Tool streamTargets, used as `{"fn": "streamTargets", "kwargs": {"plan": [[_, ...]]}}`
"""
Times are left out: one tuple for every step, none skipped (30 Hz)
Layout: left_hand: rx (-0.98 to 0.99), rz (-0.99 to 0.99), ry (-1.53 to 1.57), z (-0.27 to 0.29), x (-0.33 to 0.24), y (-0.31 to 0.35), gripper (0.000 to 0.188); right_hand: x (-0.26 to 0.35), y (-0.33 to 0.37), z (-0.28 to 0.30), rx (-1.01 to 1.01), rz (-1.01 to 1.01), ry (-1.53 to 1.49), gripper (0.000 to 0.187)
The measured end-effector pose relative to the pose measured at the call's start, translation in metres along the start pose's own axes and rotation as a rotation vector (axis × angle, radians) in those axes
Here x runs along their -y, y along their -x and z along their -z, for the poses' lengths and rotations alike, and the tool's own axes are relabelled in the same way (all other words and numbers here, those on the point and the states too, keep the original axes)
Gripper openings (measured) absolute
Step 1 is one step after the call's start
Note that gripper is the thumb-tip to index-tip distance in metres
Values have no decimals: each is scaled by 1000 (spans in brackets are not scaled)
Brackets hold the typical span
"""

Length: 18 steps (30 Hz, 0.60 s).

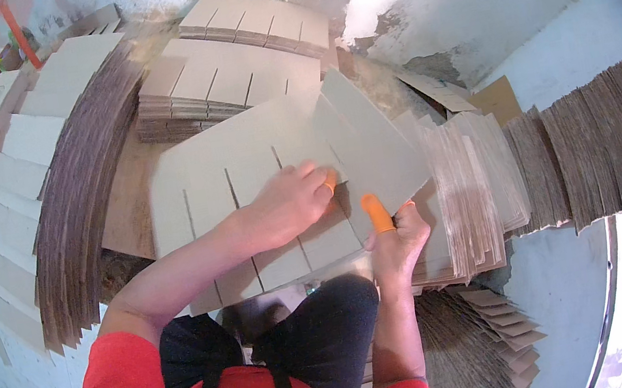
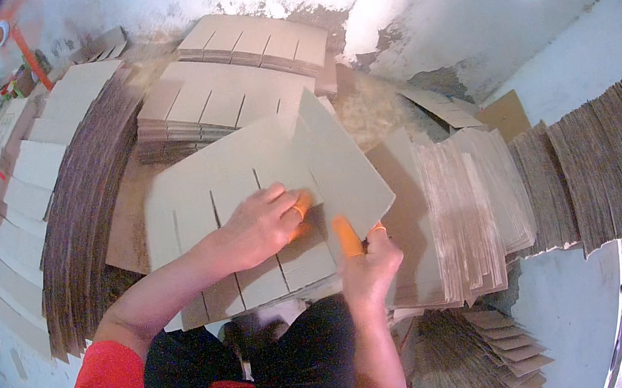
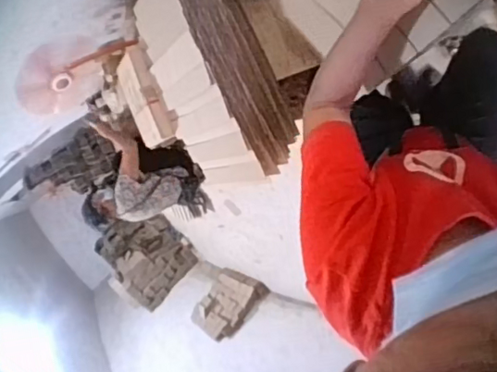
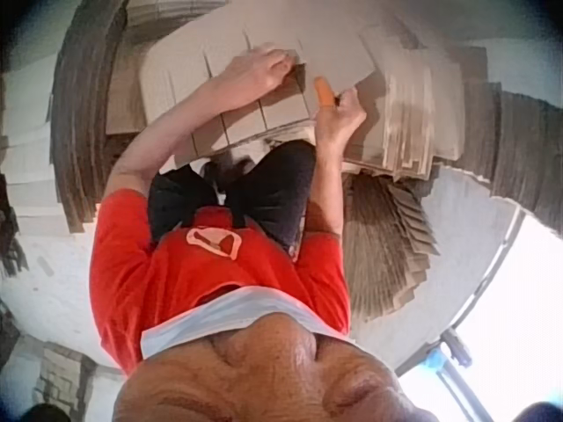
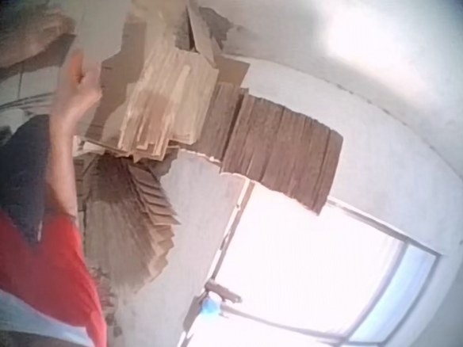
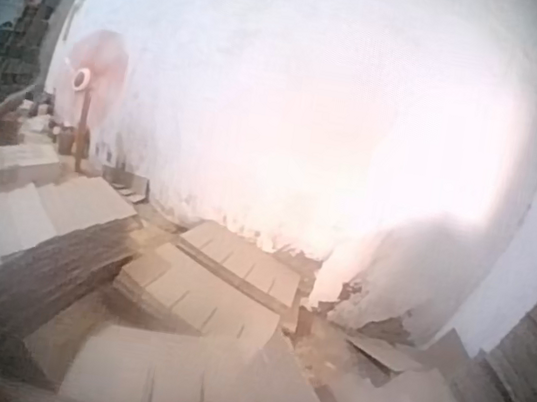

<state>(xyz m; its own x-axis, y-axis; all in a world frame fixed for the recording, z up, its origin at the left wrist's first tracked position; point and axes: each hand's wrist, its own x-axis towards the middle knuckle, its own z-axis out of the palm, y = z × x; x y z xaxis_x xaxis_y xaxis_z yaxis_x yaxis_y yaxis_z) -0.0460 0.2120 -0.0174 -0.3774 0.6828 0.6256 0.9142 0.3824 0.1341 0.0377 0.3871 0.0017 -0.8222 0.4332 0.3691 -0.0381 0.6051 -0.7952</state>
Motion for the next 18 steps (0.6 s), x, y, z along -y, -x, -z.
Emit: {"fn": "streamTargets", "kwargs": {"plan": [[-35, 94, 65, 7, 1, -2, 32, -5, 0, 2, 11, -41, -54, 14], [-69, 187, 132, 15, 7, -6, 38, -10, -1, 6, 20, -83, -108, 14], [-102, 278, 196, 21, 17, -10, 44, -12, -1, 9, 27, -124, -163, 14], [-175, 389, 190, 21, 40, -11, 47, -10, -1, 12, 35, -125, -149, 13], [-250, 509, 173, 18, 73, -7, 51, -8, -2, 11, 54, -120, -142, 13], [-298, 525, 33, 7, 110, 0, 48, -5, -2, 10, 73, -112, -132, 12], [-344, 535, -101, -4, 140, 5, 45, -2, -2, 11, 80, -77, -139, 8], [-270, 716, 160, -10, 159, 10, 43, -2, -2, 11, 85, -45, -149, 4], [-185, 886, 428, -13, 171, 11, 42, -2, -1, 11, 88, -17, -156, 2], [-96, 1049, 699, -17, 180, 15, 40, 1, -1, 10, 86, -35, -181, 2], [2, 1031, 723, -18, 180, 12, 37, 5, -1, 12, 77, -61, -198, 2], [97, 1012, 744, -19, 180, 9, 35, 6, -1, 12, 69, -86, -217, 2], [190, 993, 763, -19, 180, 8, 32, 1, 0, 13, 56, -49, -160, 2], [152, 979, 832, -15, 178, 7, 27, -7, 2, 14, 47, -13, -105, 3], [112, 966, 900, -10, 176, 6, 23, -11, 3, 16, 39, 25, -50, 3], [71, 952, 968, -6, 173, 5, 19, -13, 4, 17, 47, 24, -39, 4], [-3, 994, 906, 1, 176, 7, 16, -13, 5, 16, 64, 26, -35, 4], [-9, 1002, 889, 11, 173, 1, 16, -12, 5, 17, 71, 26, -25, 5]]}}
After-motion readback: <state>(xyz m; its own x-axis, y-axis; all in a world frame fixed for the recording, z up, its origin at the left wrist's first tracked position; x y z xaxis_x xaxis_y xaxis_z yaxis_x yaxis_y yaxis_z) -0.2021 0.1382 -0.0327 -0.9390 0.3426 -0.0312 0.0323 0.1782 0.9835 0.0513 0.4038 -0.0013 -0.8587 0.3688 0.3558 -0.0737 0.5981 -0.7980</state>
